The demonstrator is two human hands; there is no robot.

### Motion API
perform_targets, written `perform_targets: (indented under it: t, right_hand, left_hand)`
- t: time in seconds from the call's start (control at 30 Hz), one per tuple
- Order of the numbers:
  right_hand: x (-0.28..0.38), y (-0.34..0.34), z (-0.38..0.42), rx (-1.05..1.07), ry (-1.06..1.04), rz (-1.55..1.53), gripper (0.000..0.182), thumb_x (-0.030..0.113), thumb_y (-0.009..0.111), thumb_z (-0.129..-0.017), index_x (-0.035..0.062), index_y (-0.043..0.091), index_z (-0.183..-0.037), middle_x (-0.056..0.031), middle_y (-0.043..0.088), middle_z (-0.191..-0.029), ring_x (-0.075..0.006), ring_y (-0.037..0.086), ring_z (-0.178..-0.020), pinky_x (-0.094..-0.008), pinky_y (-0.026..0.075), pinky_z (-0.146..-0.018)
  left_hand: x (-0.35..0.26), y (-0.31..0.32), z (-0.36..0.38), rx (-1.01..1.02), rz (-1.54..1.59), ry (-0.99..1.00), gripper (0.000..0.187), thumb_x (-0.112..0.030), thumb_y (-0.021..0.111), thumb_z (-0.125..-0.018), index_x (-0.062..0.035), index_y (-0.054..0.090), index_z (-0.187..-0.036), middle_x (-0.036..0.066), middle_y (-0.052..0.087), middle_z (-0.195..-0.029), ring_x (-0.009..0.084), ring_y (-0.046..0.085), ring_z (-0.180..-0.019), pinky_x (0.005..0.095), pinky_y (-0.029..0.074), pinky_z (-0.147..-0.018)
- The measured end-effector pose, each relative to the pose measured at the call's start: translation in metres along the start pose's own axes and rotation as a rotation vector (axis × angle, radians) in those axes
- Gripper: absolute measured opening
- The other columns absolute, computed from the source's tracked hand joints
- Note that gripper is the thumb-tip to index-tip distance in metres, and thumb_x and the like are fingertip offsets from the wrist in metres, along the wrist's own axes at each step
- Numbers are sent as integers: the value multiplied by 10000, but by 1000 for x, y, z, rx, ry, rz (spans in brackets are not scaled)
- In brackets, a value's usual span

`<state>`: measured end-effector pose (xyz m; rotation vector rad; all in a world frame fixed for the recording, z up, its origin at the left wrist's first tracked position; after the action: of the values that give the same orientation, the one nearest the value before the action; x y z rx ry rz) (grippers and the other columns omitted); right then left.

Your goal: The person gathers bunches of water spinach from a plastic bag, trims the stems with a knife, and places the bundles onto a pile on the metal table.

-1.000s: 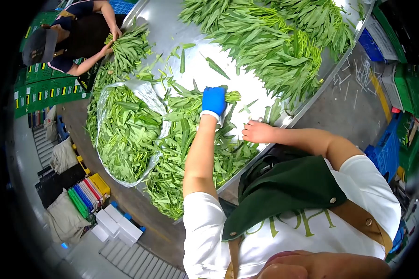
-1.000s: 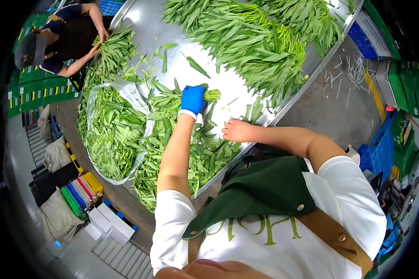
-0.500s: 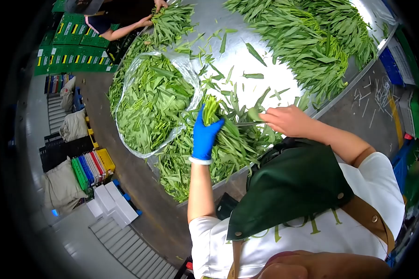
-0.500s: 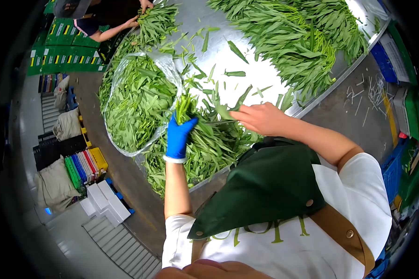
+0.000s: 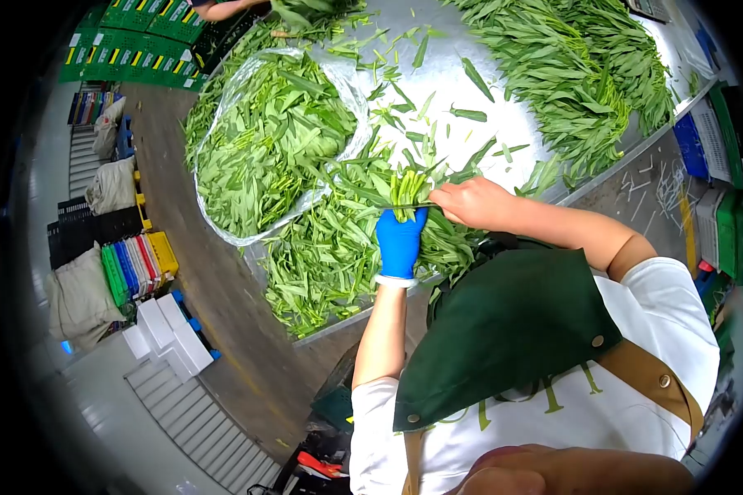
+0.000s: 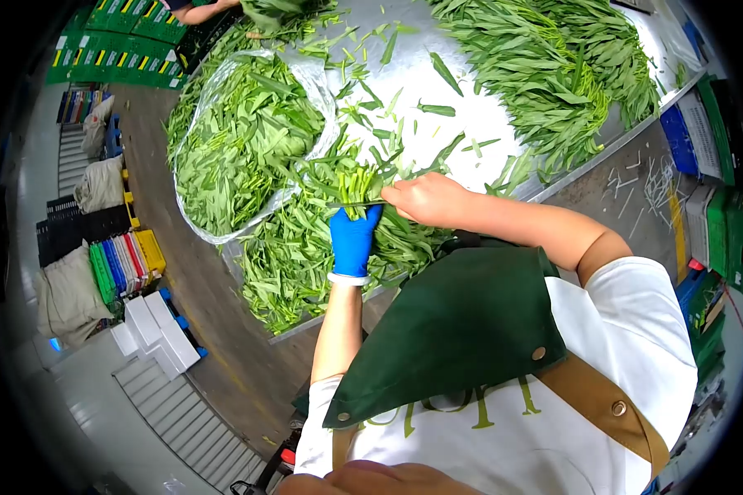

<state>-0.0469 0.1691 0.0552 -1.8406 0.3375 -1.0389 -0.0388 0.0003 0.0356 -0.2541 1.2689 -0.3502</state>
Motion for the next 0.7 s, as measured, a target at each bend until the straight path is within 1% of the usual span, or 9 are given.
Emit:
perform_targets:
  t: [0.07, 0.17, 0.27, 0.37, 0.47, 0.53, 0.6, 0.67, 0.7]
  right_hand:
    - [1, 12, -5, -3, 16, -41, 154, 105, 586, -803, 57, 469, -890, -112, 548, -684, -306, 596, -545, -421, 467, -454]
    - [-3, 28, -6, 26, 42, -135, 150, 114, 567, -813, 32, 456, -872, -141, 539, -629, -344, 585, -546, -444, 470, -494]
    - [-44, 51, 25, 217, 153, -213, 160, 120, 546, -820, 16, 459, -906, -165, 554, -616, -370, 583, -561, -466, 473, -530]
    - [-94, 68, 77, 418, 276, -140, 210, 130, 535, -812, 3, 474, -968, -194, 581, -632, -392, 596, -610, -486, 478, -572]
    - [-108, 58, 99, 492, 297, -151, 253, 130, 532, -804, 12, 498, -1026, -197, 587, -636, -402, 602, -629, -489, 488, -602]
    - [-126, 50, 98, 697, 381, 53, 402, 234, 633, -806, 18, 516, -1123, -177, 647, -876, -380, 626, -816, -484, 493, -734]
    - [-122, 22, 66, 625, 253, 180, 576, 295, 711, -772, 26, 485, -1228, -189, 616, -1056, -367, 581, -1006, -468, 458, -863]
    - [-86, -22, 15, 304, 262, -243, 758, 297, 774, -723, 41, 413, -1338, -214, 534, -1240, -352, 489, -1192, -436, 397, -997]
    - [-68, -29, -2, 252, 192, -442, 853, 311, 799, -693, 43, 369, -1379, -219, 478, -1310, -341, 440, -1248, -421, 364, -1038]
  left_hand:
    - [9, 5, 3, -30, 97, -16, 295, -146, 714, -806, 29, 655, -1036, 88, 696, -943, 145, 623, -825, 298, 483, -765]
    - [13, -5, 5, -45, -51, -136, 267, -135, 716, -798, 26, 660, -1003, 81, 686, -893, 140, 608, -779, 294, 478, -737]
    - [28, -39, 11, -220, 315, -183, 266, -104, 722, -786, 23, 663, -1013, 64, 681, -910, 157, 609, -790, 309, 484, -723]
    - [31, -85, 14, -368, 408, -212, 267, -63, 719, -790, 29, 664, -1035, 57, 678, -943, 145, 610, -810, 286, 483, -754]
    - [8, -92, 17, -340, 449, -139, 274, -35, 692, -808, 29, 644, -1070, 61, 669, -1005, 142, 611, -842, 291, 484, -791]
    - [9, -87, 13, -306, 580, -75, 316, -5, 662, -814, 28, 614, -1125, 87, 657, -1059, 167, 624, -897, 308, 486, -830]
    - [-2, -74, 11, -276, 729, -76, 335, 14, 644, -815, 26, 601, -1147, 98, 653, -1073, 181, 628, -919, 320, 488, -847]
    - [4, -60, 11, -204, 831, -109, 362, 23, 632, -815, 35, 584, -1174, 114, 648, -1102, 189, 628, -953, 321, 486, -869]
    - [1, -52, 11, -184, 868, -96, 365, 19, 634, -815, 36, 583, -1176, 114, 646, -1106, 187, 627, -957, 316, 485, -870]
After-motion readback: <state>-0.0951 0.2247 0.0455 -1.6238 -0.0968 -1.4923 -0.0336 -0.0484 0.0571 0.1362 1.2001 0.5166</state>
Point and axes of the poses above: each hand's wrist, its own z-axis away from the middle knuckle, its own y-axis out of the palm, x = y × z, the point moved 4 cm from there along -z, towards the middle knuckle
